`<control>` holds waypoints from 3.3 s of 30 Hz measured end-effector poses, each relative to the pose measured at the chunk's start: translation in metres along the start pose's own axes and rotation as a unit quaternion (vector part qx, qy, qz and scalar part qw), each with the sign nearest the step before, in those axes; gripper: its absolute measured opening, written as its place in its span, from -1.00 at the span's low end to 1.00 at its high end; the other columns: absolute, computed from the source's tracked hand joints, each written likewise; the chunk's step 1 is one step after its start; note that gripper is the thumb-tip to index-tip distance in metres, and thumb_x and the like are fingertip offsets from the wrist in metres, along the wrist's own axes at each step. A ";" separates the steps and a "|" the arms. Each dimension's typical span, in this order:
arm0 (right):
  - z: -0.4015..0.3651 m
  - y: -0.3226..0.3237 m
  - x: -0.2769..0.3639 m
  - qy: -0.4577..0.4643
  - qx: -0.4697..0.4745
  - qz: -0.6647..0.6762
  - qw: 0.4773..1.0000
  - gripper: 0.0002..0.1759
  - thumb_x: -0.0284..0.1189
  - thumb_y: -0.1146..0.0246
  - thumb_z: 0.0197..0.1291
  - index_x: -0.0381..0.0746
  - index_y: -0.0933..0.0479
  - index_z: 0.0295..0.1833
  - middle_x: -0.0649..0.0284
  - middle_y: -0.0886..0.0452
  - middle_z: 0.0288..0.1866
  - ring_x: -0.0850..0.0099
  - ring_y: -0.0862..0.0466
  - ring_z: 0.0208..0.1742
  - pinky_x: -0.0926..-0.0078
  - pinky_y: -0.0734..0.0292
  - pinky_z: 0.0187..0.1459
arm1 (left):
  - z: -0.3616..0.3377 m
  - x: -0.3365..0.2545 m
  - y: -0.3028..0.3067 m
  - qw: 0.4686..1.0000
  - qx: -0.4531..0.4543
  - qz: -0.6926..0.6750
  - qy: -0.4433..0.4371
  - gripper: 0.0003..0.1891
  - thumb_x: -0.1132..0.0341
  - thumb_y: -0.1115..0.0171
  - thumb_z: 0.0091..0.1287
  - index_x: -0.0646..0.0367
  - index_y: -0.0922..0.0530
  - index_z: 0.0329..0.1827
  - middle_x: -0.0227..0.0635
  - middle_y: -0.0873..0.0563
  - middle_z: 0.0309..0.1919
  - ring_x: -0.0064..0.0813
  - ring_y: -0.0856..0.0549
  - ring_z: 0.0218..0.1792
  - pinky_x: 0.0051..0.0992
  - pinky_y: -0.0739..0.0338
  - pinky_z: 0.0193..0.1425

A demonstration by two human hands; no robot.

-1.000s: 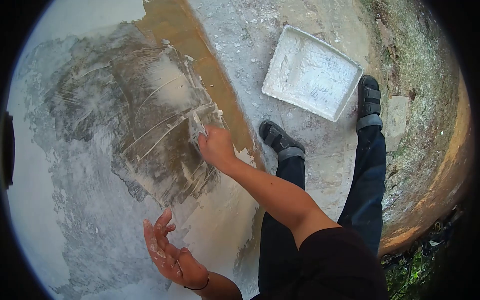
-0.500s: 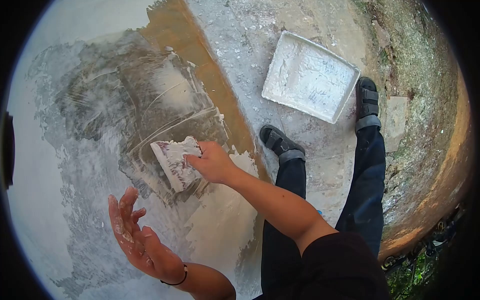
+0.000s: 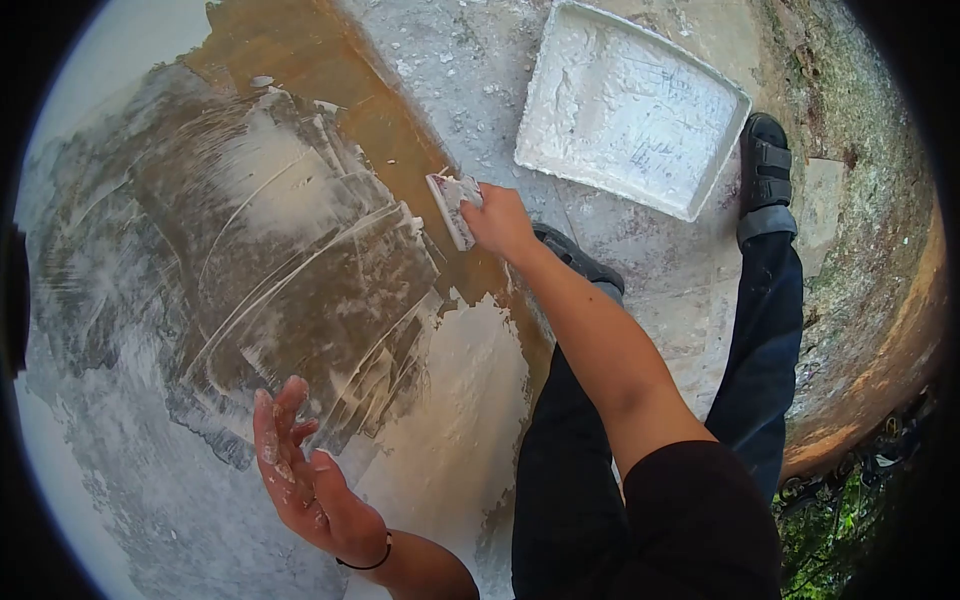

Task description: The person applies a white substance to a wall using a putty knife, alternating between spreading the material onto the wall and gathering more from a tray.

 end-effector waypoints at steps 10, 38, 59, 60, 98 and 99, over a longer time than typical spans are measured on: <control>-0.094 -0.074 0.137 0.188 -0.032 -0.078 0.979 -0.89 -0.51 -0.14 0.00 -0.35 -0.46 -0.38 -0.01 -0.53 -0.41 0.03 -0.54 -0.31 0.13 -0.44 -0.21 | -0.011 -0.011 0.016 1.000 0.000 -0.019 0.004 -0.44 0.40 0.07 0.18 0.43 -0.25 0.29 0.04 -0.57 0.05 -0.25 -0.54 0.10 -0.40 -0.32 0.06; -0.049 -0.030 0.070 0.051 0.003 -0.084 0.995 -0.74 -0.36 -0.17 0.12 -0.39 -0.55 -0.27 -0.09 -0.58 -0.47 0.03 -0.61 -0.42 0.28 -0.50 -0.28 | -0.024 -0.022 0.037 0.998 -0.049 0.012 0.031 -0.40 0.38 0.08 0.15 0.44 -0.21 0.31 0.11 -0.60 -0.05 -0.23 -0.59 0.02 -0.38 -0.36 -0.03; -0.138 -0.073 0.107 0.001 0.236 0.321 0.917 -0.74 -0.42 -0.19 0.18 -0.34 -0.57 -0.08 0.25 -0.67 -0.27 0.61 -0.55 -0.33 0.54 -0.46 -0.26 | -0.034 -0.038 0.061 0.998 -0.060 -0.013 0.014 -0.45 0.34 0.05 0.23 0.42 -0.23 0.29 0.11 -0.59 -0.04 -0.21 -0.56 0.02 -0.37 -0.36 -0.01; -0.122 -0.072 0.084 0.005 0.219 0.325 0.920 -0.75 -0.42 -0.18 0.18 -0.33 -0.58 -0.09 0.27 -0.67 -0.29 0.61 -0.56 -0.34 0.54 -0.46 -0.26 | -0.033 -0.035 0.053 0.998 -0.053 -0.026 0.013 -0.44 0.37 0.06 0.20 0.43 -0.23 0.29 0.11 -0.59 -0.04 -0.21 -0.56 0.02 -0.37 -0.35 -0.01; -0.093 -0.044 0.063 -0.017 0.158 0.181 0.971 -0.74 -0.37 -0.18 0.22 -0.36 -0.55 -0.12 0.29 -0.66 -0.37 0.57 -0.57 -0.37 0.53 -0.47 -0.27 | -0.059 -0.026 0.071 0.993 -0.100 -0.034 0.043 -0.43 0.44 0.10 0.15 0.42 -0.24 0.29 0.09 -0.59 -0.04 -0.24 -0.57 0.03 -0.39 -0.36 -0.03; -0.080 -0.039 0.043 -0.018 0.162 0.181 0.970 -0.74 -0.37 -0.18 0.22 -0.36 -0.55 -0.12 0.29 -0.66 -0.37 0.57 -0.57 -0.37 0.53 -0.47 -0.27 | -0.058 -0.021 0.071 0.993 -0.102 -0.042 0.028 -0.43 0.44 0.10 0.15 0.42 -0.25 0.29 0.10 -0.59 -0.04 -0.24 -0.56 0.04 -0.40 -0.36 -0.03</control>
Point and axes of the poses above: each hand's wrist, its own z-axis towards the middle knuckle, its own y-axis out of the back of the hand, x = y × z, the point moved 6 cm from there along z, towards the middle knuckle
